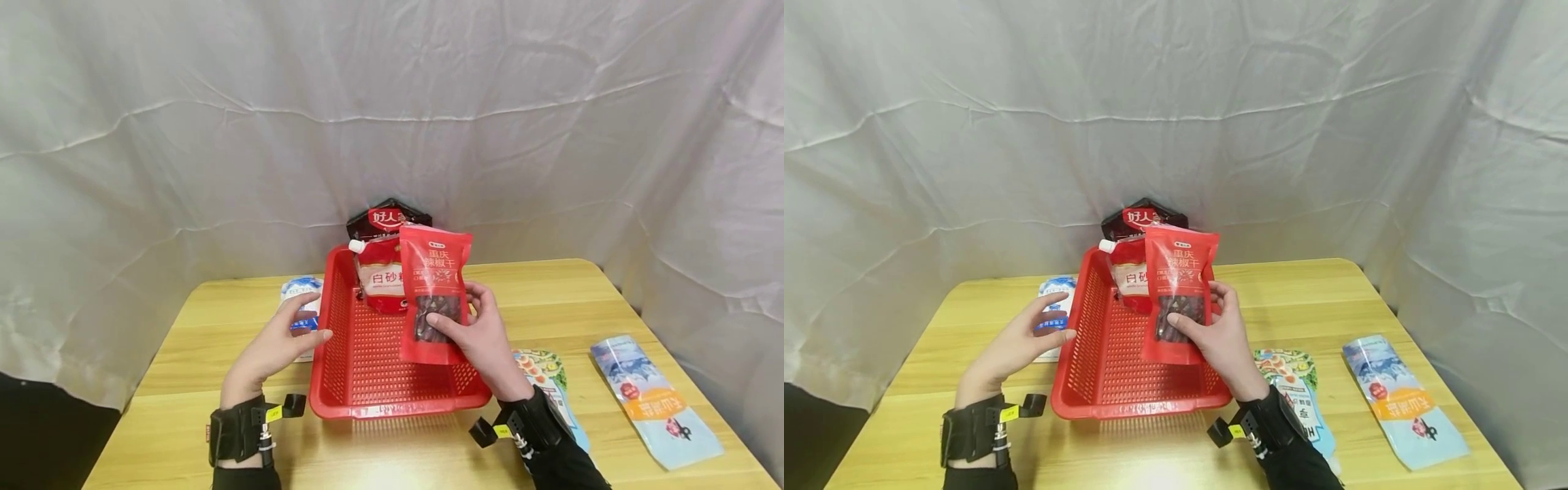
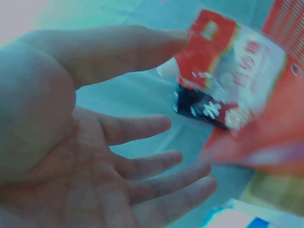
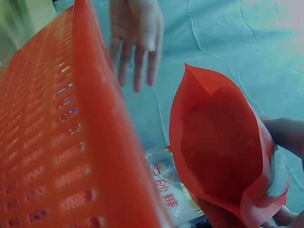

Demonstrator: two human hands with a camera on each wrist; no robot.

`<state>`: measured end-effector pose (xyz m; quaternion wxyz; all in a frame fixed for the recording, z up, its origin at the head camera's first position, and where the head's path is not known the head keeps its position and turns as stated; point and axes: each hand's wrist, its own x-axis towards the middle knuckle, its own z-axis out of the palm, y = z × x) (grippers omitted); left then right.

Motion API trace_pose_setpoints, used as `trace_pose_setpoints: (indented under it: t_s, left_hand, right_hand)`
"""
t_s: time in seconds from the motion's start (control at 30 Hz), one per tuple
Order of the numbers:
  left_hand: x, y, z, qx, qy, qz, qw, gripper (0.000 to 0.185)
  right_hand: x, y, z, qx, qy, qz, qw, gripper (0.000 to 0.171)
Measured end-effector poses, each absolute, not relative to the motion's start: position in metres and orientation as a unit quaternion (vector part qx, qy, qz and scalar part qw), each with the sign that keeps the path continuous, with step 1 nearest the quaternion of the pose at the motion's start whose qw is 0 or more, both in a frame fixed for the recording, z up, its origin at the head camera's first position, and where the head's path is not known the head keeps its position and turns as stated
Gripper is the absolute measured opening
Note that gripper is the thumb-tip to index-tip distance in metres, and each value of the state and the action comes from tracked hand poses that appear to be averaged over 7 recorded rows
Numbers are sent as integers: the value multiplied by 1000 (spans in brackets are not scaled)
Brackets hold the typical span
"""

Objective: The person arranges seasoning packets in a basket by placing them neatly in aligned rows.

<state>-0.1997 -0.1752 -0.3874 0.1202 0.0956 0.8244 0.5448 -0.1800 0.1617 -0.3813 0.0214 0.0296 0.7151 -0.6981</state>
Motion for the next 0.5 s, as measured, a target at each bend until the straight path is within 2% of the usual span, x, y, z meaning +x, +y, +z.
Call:
trace_pose_setpoints:
  t_s: [0.13,0.37,0.5]
  left_hand:
    - [-192,-168,-374,97,827,549,74,83]
    - [-186,-138,-360,117,767,627,-61,77]
    - [-184,-122,-357,121,740,656,-88,73]
  right_hand:
    - [-178,160,-380,27,716,-697,22,84]
    - [-175,157,-378,11,713,-701,19,84]
    - [-173,154,-378,8,711,-703,22,85]
